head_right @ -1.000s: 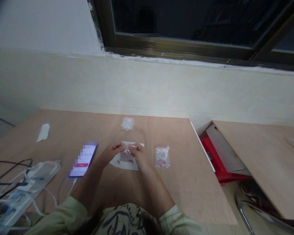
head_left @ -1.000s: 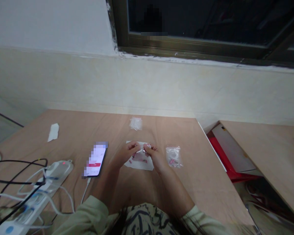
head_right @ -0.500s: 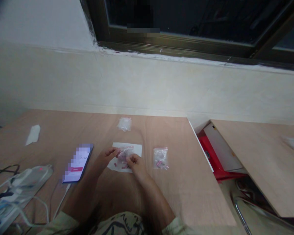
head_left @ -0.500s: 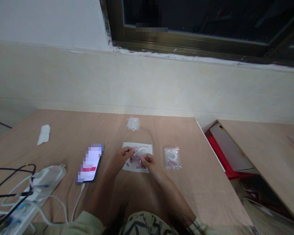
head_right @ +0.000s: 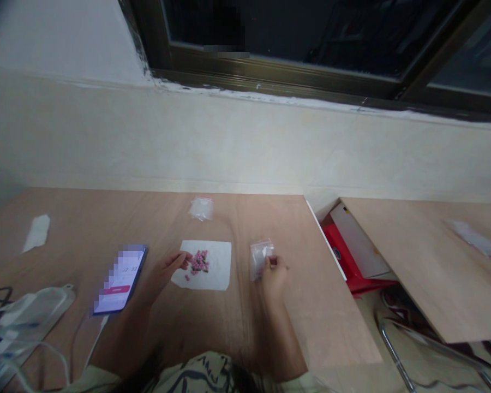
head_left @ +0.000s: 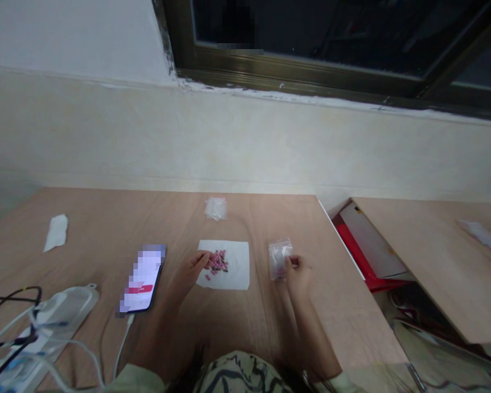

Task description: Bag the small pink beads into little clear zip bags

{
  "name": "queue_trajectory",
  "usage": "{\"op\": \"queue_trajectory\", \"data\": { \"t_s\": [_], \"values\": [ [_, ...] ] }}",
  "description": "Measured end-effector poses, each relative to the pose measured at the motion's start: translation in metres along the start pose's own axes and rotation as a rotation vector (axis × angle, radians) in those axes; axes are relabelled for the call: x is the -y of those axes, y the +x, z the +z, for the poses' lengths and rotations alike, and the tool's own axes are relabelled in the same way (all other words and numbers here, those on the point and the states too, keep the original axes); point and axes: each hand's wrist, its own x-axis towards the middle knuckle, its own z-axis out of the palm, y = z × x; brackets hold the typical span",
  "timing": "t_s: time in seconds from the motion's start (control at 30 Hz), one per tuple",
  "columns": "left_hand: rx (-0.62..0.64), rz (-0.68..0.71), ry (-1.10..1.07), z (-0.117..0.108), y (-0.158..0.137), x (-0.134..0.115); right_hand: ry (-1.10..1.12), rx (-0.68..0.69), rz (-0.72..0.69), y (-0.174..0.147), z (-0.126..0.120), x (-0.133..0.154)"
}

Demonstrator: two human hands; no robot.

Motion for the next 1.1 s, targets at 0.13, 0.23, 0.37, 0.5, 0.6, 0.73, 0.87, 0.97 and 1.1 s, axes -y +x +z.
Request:
{"op": "queue_trajectory", "data": {
  "t_s": [0.13, 0.23, 0.37, 0.5, 0.6, 0.73, 0.87, 0.97, 1.1],
  "values": [
    [-0.058, -0.010, 0.016, -0.004, 0.004, 0.010, -0.502, -0.124, -0.036, -0.004, 0.003, -0.002],
    [-0.066, -0.009, 0.016, -0.006, 0.005, 0.019, -0.670, -0.209, -0.003, -0.006, 0.004, 0.004],
    [-0.039, -0.014, -0.022, -0.006, 0.001, 0.024, -0.590, -0.215, -0.097, -0.001, 0.010, 0.021],
    [0.007, -0.014, -0.027, -0.005, -0.002, 0.023, -0.437, 0.091, -0.309, 0.009, 0.050, 0.053],
    [0.036, 0.018, -0.015, -0.004, 0.000, 0.022, -0.484, 0.342, -0.459, 0.018, 0.101, 0.082],
    [0.071, 0.045, 0.011, -0.005, 0.007, 0.023, -0.659, 0.449, -0.501, 0.035, 0.171, 0.106],
    [0.048, 0.060, 0.088, -0.012, 0.015, 0.023, -0.673, 0.475, -0.558, 0.052, 0.208, 0.107],
    [0.037, 0.045, 0.113, -0.016, 0.020, 0.022, -0.636, 0.481, -0.555, 0.060, 0.210, 0.099],
    [0.043, 0.028, 0.106, -0.016, 0.025, 0.021, -0.348, 0.370, -0.417, 0.062, 0.180, 0.093]
  ]
}}
